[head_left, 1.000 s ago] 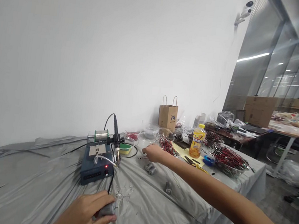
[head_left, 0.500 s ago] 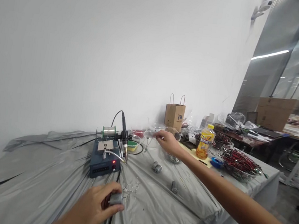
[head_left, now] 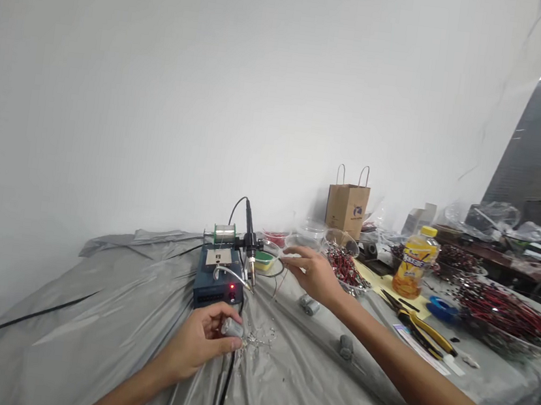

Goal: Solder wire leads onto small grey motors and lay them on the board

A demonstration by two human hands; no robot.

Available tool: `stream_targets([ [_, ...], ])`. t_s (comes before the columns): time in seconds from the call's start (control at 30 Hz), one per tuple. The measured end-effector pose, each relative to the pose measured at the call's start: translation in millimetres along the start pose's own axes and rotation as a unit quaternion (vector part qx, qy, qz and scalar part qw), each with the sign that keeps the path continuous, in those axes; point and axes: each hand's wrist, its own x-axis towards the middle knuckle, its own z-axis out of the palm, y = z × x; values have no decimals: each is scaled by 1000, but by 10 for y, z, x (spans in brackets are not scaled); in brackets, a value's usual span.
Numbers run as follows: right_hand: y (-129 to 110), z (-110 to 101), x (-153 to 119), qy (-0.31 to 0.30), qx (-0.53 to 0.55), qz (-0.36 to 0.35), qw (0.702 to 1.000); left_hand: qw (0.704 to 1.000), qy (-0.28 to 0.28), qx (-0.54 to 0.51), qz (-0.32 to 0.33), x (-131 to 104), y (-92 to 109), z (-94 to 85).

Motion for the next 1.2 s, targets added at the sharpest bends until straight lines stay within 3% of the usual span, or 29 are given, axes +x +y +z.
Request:
stream_targets([
  [0.23,162,228,117,35,113,69,991,999,-25,-39,-12,24,2,11],
  [0.4,66,253,-27,50,191,128,972,999,7,-32,-21,27,-20,-21],
  [0.53,-50,266,-97,69,244,183,950,1000,-4,-5,-24,4,40,7],
  [0.67,-96,284,-113,46,318,211,923,998,-17,3,-61,-14,134,30],
  [0.87,-94,352,-143,-4,404,241,883,989,-23,87,-117,-25,306,-86],
  [1.0,-130,377,-171,-4,400,239,885,988,35,121,-85,61,301,-73],
  [1.2,-258,349,-243,10,306,198,931,991,97,78,-40,195,117,62],
])
